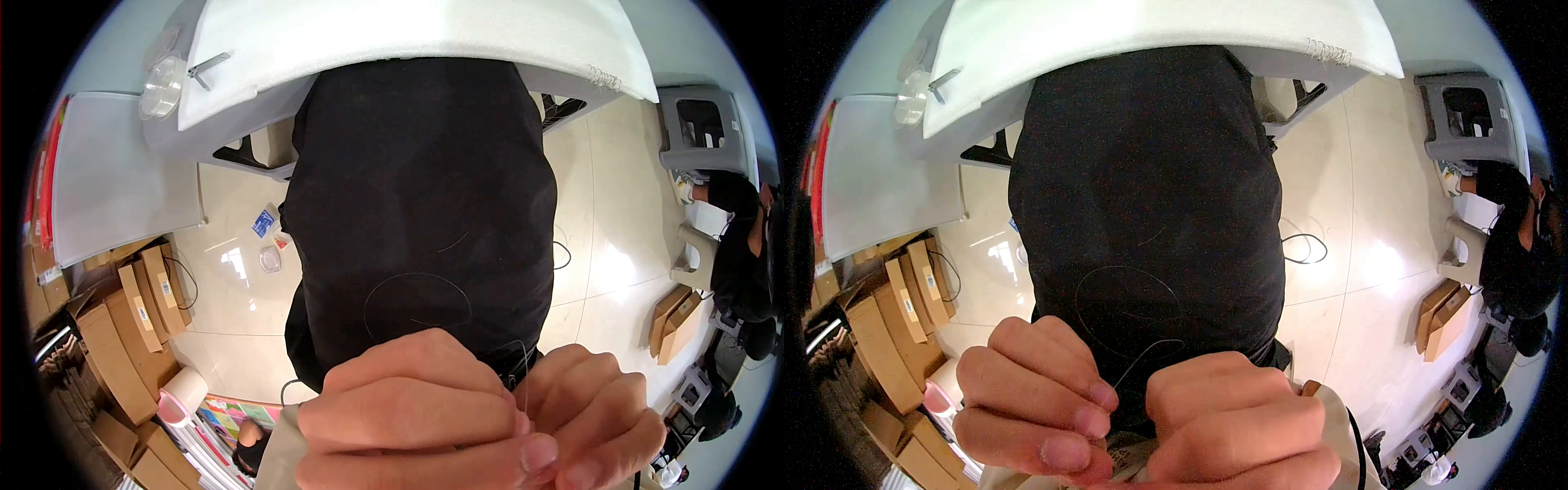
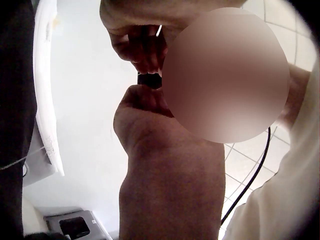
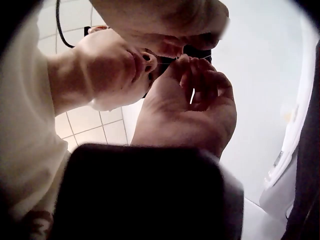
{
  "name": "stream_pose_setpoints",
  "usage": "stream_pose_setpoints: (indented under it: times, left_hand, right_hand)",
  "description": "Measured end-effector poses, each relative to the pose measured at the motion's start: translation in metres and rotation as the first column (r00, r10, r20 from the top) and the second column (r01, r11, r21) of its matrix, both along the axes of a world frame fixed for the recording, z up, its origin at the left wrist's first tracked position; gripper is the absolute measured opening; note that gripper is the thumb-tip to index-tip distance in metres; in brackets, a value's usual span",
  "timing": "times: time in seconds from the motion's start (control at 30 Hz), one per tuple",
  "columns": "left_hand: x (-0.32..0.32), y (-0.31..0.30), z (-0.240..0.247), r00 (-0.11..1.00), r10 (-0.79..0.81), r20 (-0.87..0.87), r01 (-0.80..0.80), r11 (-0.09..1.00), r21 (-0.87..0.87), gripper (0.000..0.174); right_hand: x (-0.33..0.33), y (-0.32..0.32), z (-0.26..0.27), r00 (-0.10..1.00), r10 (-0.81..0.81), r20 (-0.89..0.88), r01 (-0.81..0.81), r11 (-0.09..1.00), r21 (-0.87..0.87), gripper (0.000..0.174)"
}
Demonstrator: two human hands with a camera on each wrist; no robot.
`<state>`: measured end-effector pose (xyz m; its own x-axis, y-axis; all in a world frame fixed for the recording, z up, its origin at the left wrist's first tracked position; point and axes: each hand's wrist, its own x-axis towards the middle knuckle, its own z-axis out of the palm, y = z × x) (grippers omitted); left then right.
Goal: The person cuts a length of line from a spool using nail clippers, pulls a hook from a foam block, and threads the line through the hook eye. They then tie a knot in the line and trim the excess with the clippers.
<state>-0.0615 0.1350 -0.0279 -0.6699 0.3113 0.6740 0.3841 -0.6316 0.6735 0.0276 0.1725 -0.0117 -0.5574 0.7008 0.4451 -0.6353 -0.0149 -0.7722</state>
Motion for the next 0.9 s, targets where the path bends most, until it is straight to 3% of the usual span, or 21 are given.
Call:
stream_pose_setpoints:
  times: [0.03, 0.1, 0.23, 0.47, 0.53, 0.6, 0.63, 0.7, 0.77, 0.87, 0.9]
  left_hand:
    - [0.000, -0.001, -0.003, 1.000, -0.001, -0.012, 0.001, 1.000, 0.012, 0.024]
    - [0.000, -0.003, -0.016, 0.998, -0.005, -0.055, 0.007, 0.999, 0.047, 0.023]
    - [0.003, 0.000, -0.003, 1.000, 0.016, 0.013, -0.017, 1.000, 0.018, 0.023]
    - [-0.001, -0.003, -0.017, 0.994, -0.044, -0.098, 0.051, 0.996, 0.074, 0.024]
    - [-0.011, 0.001, -0.008, 0.987, -0.107, -0.121, 0.116, 0.990, 0.074, 0.024]
    - [-0.005, 0.001, 0.004, 0.997, -0.072, -0.019, 0.072, 0.997, 0.017, 0.024]
    - [-0.007, -0.001, 0.003, 0.995, -0.092, -0.037, 0.092, 0.996, -0.004, 0.024]
    - [-0.022, -0.009, -0.008, 0.965, -0.195, -0.173, 0.193, 0.981, -0.028, 0.023]
    - [-0.019, -0.013, -0.021, 0.959, -0.191, -0.209, 0.194, 0.981, -0.003, 0.023]
    - [0.000, -0.007, -0.019, 0.994, -0.067, -0.089, 0.073, 0.995, 0.067, 0.024]
    - [-0.011, -0.003, -0.013, 0.984, -0.111, -0.138, 0.123, 0.989, 0.079, 0.024]
  right_hand:
    - [0.007, -0.018, 0.009, 0.956, -0.213, 0.202, 0.217, 0.976, 0.000, 0.020]
    - [0.015, -0.028, 0.012, 0.839, -0.381, 0.389, 0.393, 0.918, 0.051, 0.022]
    - [0.017, -0.024, 0.010, 0.866, -0.329, 0.376, 0.333, 0.941, 0.056, 0.021]
    - [0.008, -0.031, 0.016, 0.794, -0.424, 0.437, 0.461, 0.887, 0.023, 0.023]
    - [0.008, -0.031, 0.013, 0.798, -0.440, 0.412, 0.465, 0.884, 0.043, 0.023]
    - [0.001, -0.025, 0.007, 0.894, -0.393, 0.214, 0.391, 0.919, 0.050, 0.021]
    - [-0.014, -0.010, 0.001, 0.949, -0.315, 0.021, 0.313, 0.948, 0.064, 0.022]
    - [-0.020, -0.003, -0.004, 0.965, -0.211, -0.153, 0.230, 0.967, 0.114, 0.027]
    - [-0.015, -0.002, -0.008, 0.968, -0.208, -0.141, 0.229, 0.962, 0.147, 0.026]
    - [-0.018, -0.002, -0.013, 0.953, -0.236, -0.191, 0.269, 0.949, 0.167, 0.026]
    - [-0.018, -0.003, -0.016, 0.947, -0.247, -0.206, 0.283, 0.944, 0.168, 0.026]
